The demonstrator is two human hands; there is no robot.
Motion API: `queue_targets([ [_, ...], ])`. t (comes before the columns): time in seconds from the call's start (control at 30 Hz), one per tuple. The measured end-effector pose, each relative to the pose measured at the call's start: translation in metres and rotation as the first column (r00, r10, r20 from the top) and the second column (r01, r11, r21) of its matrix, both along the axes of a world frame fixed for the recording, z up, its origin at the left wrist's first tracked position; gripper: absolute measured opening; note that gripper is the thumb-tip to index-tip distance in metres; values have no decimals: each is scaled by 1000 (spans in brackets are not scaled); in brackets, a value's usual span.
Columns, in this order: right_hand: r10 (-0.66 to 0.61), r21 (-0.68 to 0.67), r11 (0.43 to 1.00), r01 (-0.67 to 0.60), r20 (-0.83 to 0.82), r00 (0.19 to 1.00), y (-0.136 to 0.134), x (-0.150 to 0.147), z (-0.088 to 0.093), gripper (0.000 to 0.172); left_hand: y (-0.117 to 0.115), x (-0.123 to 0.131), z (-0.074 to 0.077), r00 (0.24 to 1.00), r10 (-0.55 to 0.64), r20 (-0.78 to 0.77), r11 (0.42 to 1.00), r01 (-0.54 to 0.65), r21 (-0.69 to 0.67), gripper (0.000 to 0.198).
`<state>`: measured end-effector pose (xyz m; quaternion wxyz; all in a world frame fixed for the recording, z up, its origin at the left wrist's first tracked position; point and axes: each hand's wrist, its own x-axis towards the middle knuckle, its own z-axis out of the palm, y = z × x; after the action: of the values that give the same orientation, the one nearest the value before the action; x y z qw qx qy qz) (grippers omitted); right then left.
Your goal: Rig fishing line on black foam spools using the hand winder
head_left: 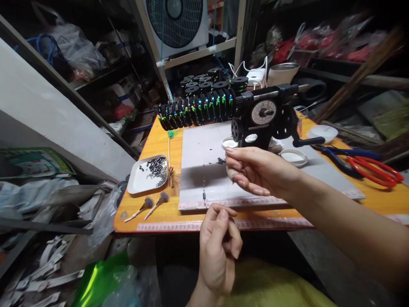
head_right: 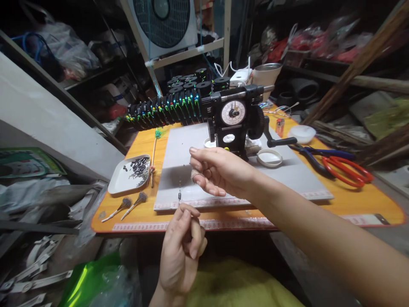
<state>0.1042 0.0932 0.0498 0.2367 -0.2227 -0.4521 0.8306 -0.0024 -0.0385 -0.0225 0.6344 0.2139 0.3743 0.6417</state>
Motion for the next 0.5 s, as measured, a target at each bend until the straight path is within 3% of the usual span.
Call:
queue_targets([
  [0.27, -2, 44, 999, 2, 8, 1000, -2, -5, -3, 37, -3, 4, -5, 993, 21, 119, 1000, -20, -9, 25],
  [0.37, -48, 268, 963, 24, 82, 995, -1, -5, -5, 31, -4, 2, -8, 997, 60, 58, 998, -58, -26, 26],
  [0.4, -128, 403, 913, 70, 119, 985, 0, -5, -5, 30, -4, 1, -9, 997, 78, 1, 996, -78, -36, 26],
  [0.43, -243, 547, 827, 128, 143, 959, 2, -6, -5, 29, -4, -1, -10, 993, 99, -71, 994, -102, -41, 26],
  [0.5, -475, 776, 596, 208, 131, 870, 7, -7, -5, 30, -6, -4, -11, 961, 152, -231, 986, -163, -28, 28],
])
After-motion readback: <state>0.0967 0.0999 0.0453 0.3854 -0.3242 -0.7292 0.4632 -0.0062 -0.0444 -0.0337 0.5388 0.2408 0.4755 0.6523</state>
